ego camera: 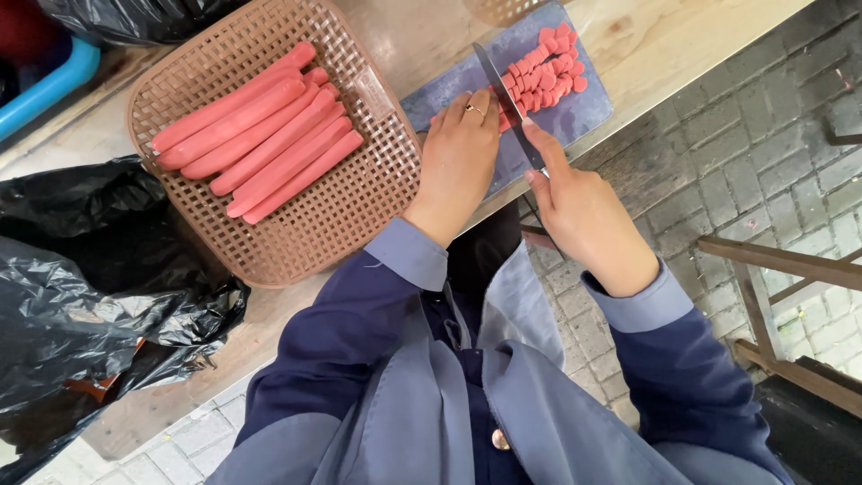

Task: Slicing long pink sausages into small pieces on a cutting board using a knife and replenishing the board from a basket.

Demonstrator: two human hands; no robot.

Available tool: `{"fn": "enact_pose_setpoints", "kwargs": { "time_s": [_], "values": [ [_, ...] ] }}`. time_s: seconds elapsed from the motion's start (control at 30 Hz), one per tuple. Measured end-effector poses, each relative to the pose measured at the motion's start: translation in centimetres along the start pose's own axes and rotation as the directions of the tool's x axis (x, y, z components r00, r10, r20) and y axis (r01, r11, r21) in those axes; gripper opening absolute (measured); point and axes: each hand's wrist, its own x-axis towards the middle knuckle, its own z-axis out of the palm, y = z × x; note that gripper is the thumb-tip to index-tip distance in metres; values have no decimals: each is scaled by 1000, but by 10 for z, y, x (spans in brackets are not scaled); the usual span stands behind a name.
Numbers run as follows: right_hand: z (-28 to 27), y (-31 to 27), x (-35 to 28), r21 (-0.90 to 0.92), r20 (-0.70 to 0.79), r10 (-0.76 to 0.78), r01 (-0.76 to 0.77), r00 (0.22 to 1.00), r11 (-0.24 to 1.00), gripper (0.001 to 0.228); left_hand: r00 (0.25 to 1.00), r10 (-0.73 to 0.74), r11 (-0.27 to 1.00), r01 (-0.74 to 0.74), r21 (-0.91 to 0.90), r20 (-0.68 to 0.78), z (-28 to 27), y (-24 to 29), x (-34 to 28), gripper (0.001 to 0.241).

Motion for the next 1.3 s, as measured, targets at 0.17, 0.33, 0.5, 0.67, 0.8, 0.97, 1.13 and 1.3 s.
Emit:
{"fn": "enact_pose_setpoints", "kwargs": {
  "time_s": [0.17,0.33,0.5,0.67,0.8,0.97,1.13,1.3],
  "values": [
    [1,-9,19,34,32,48,-49,998,998,51,999,14,999,-12,48,-32,-10,0,2,44],
    [31,5,32,-88,-115,-49,39,992,995,52,982,29,997,-15,77,-187,0,-1,-2,35],
    [40,12,41,-44,-149,-68,62,986,997,53,981,2,997,12,71,-195,-7,3,-1,30],
    [18,-4,27,129,-169,-76,99,983,987,53,982,16,1000,-11,27,-186,1,-2,-11,40],
    [7,-11,14,182,-193,-79,114,978,977,54,987,26,997,-13,79,-161,2,-4,-8,47],
    [1,-13,-3,168,-202,-72,107,977,980,52,990,26,996,-15,83,-135,15,-7,-7,52],
    [9,-3,-9,128,-163,-93,115,982,985,53,980,24,997,-7,82,-197,4,-2,-5,38],
    [14,5,-4,81,-60,-18,23,998,996,58,999,-28,997,29,71,-21,3,1,-4,42]
  ]
}}
